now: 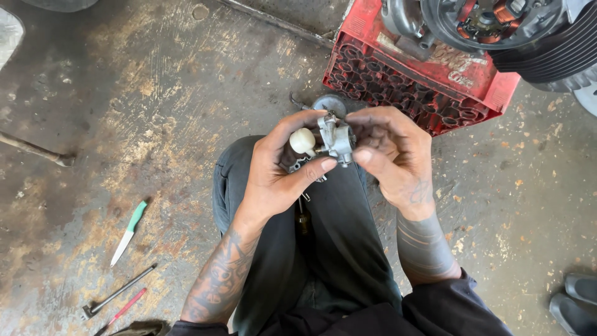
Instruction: The person assembles a carburetor by hand, attaching a float bowl and inserting a float pin. They then use a screwdriver to tighten a screw on the carburetor body.
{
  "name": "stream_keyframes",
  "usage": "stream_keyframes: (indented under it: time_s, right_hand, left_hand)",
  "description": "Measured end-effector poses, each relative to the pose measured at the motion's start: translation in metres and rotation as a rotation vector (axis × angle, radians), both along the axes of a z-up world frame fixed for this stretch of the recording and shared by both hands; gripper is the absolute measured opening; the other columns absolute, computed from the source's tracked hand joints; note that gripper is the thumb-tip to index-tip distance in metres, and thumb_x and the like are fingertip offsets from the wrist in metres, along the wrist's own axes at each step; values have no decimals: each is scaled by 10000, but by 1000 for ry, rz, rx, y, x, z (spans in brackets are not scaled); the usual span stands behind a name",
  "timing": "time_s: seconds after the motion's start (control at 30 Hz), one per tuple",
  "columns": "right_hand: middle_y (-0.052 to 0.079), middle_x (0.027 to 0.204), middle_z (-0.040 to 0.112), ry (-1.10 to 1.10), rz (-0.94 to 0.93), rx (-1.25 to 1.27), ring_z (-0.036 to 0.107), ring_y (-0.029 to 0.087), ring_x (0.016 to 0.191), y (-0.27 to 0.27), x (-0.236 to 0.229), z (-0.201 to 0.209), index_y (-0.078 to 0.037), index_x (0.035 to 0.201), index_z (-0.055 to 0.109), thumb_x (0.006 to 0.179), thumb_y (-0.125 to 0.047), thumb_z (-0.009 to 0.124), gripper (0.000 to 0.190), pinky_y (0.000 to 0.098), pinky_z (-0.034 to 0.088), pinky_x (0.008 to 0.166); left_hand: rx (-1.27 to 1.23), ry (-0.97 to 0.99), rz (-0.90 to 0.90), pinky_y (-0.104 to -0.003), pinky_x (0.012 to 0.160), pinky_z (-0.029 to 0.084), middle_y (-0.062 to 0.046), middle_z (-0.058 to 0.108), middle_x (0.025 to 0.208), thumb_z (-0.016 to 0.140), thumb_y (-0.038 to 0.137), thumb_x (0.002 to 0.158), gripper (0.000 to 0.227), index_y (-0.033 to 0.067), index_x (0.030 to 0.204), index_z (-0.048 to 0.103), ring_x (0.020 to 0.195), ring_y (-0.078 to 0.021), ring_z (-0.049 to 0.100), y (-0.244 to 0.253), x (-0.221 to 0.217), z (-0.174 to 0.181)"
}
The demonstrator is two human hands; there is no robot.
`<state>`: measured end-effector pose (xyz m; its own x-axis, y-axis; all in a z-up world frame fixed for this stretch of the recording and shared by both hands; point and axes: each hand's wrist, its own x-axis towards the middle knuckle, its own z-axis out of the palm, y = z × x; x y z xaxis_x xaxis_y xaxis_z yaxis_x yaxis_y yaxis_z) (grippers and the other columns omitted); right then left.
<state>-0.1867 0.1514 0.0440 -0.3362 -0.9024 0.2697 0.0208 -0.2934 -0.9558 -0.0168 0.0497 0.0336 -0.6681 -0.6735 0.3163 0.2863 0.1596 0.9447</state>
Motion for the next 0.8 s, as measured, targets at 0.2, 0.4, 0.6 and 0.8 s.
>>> stream_keyframes:
  time_s: [0.2,0.4,0.6,0.8]
  right_hand:
    - [140,1006,634,579,-162,10,540,164,771,-16,2,43,69,1087,710,955,-53,675,183,258,438,702]
    - [137,965,640,619,-161,9,575,186,773,-17,0,48,71,980,715,903,24,752,98,272,457,701]
    - [126,966,663,617,-175,30,603,183,789,-16,3,51,63,1012,715,866,88,759,154,275,486,733]
    - [128,987,665,577,-147,33,614,178,820,-17,2,50,65,1044,709,848,85,750,201,276,513,778]
  left_hand:
    - [-27,-48,25,-259,865,569,-83,707,1119,818,4,825,567,47,1334,572,939,-135,666,1,0,-2]
    - [-18,-39,24,-265,883,590,-112,703,1164,806,-24,821,561,23,1328,570,979,-150,684,2,-2,-2]
    - [3,-47,17,-252,851,583,-106,702,1152,801,-5,832,550,26,1332,573,955,-136,669,2,-3,-4]
    - [143,13,-59,-270,899,570,-101,664,1191,769,-30,865,531,31,1351,561,1011,-142,637,3,-4,-7]
